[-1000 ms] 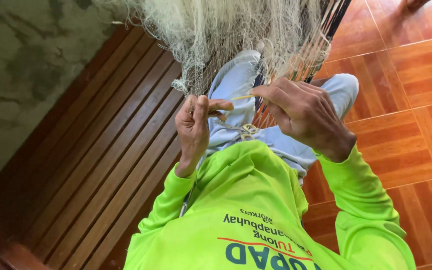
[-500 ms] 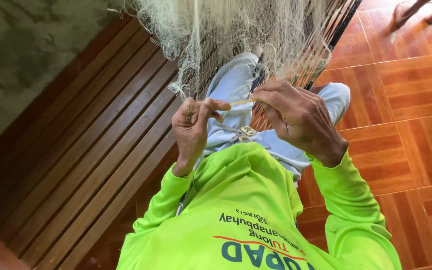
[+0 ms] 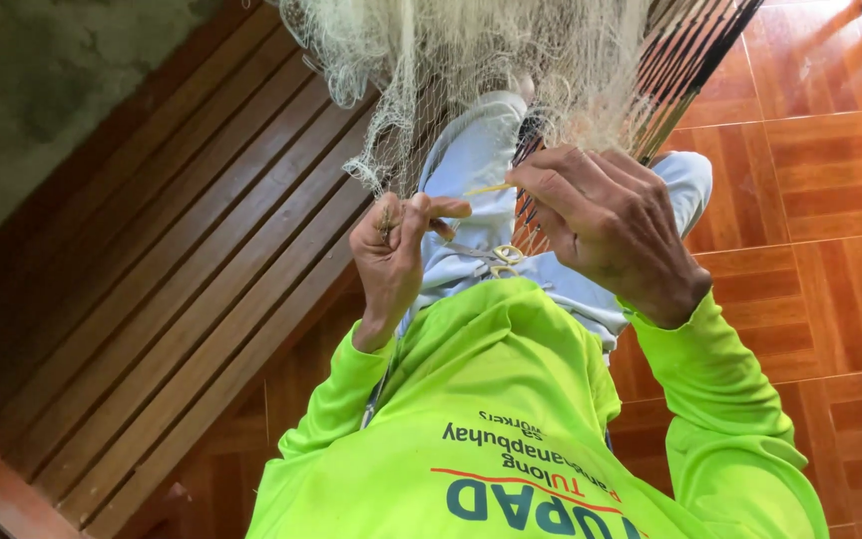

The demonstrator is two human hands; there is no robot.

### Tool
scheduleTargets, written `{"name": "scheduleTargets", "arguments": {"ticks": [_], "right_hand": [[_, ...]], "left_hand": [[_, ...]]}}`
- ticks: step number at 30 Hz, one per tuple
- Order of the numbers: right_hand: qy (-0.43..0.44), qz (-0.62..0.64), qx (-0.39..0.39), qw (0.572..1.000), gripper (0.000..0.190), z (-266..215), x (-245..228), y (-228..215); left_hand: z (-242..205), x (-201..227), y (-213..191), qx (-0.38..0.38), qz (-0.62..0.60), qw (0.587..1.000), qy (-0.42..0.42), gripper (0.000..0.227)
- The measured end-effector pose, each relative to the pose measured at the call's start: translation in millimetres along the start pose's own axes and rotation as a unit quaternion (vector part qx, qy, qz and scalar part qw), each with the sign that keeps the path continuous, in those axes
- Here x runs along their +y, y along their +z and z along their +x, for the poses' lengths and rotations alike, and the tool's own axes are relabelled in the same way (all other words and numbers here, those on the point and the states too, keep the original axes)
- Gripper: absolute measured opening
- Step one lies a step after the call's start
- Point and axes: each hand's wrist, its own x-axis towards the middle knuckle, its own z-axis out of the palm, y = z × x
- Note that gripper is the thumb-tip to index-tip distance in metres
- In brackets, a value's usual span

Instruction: Repairing a fishing net by weaving and tying knots using a wooden shuttle.

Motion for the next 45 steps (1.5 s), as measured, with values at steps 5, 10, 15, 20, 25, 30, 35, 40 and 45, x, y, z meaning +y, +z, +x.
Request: {"name": "scheduleTargets", "arguments": {"ticks": [5,10,15,20,25,30,35,40,45], "right_hand": [[-0.011,-0.007,0.001,1.0,0.013,-1.5,-1.8,5.7],[-0.013,-0.025,0.01,1.0,0.013,-0.5,-6.3,7.8],[-0.006,-0.043,0.015,0.999,0.011,-0.5,-12.2,7.3],[-0.003,-0.043,0.02,0.999,0.013,-0.4,-16.7,11.0],[-0.001,-0.019,0.027,0.999,0.017,0.6,-17.8,17.7],[0.04,0.088,0.033,0.995,0.018,-5.7,-13.4,35.4],[0.018,0.165,0.072,0.984,0.021,-17.6,-8.5,69.9],[-0.003,0.178,0.108,0.978,0.033,-19.5,-20.8,81.7],[-0.004,0.077,0.201,0.976,0.018,-14.8,-24.7,95.1]], "left_hand": [[-3.9,-1.8,-2.6,0.008,0.004,1.0,0.004,0.039],[-5.4,2.2,-6.4,0.002,0.0,1.0,0.009,0.036],[-5.3,7.9,-7.1,0.006,0.012,1.0,0.003,0.033],[-2.7,14.5,-7.8,-0.001,0.01,1.0,0.012,0.032],[0.1,15.2,-10.2,-0.008,0.025,1.0,0.016,0.033],[0.2,2.1,-18.4,-0.013,0.001,1.0,0.005,0.034],[1.0,11.9,-7.7,-0.015,-0.005,1.0,-0.014,0.038],[-11.0,-25.2,-26.0,-0.01,-0.004,1.0,-0.021,0.041],[-12.0,-20.1,-23.9,-0.008,0.063,0.998,0.027,0.046]]}}
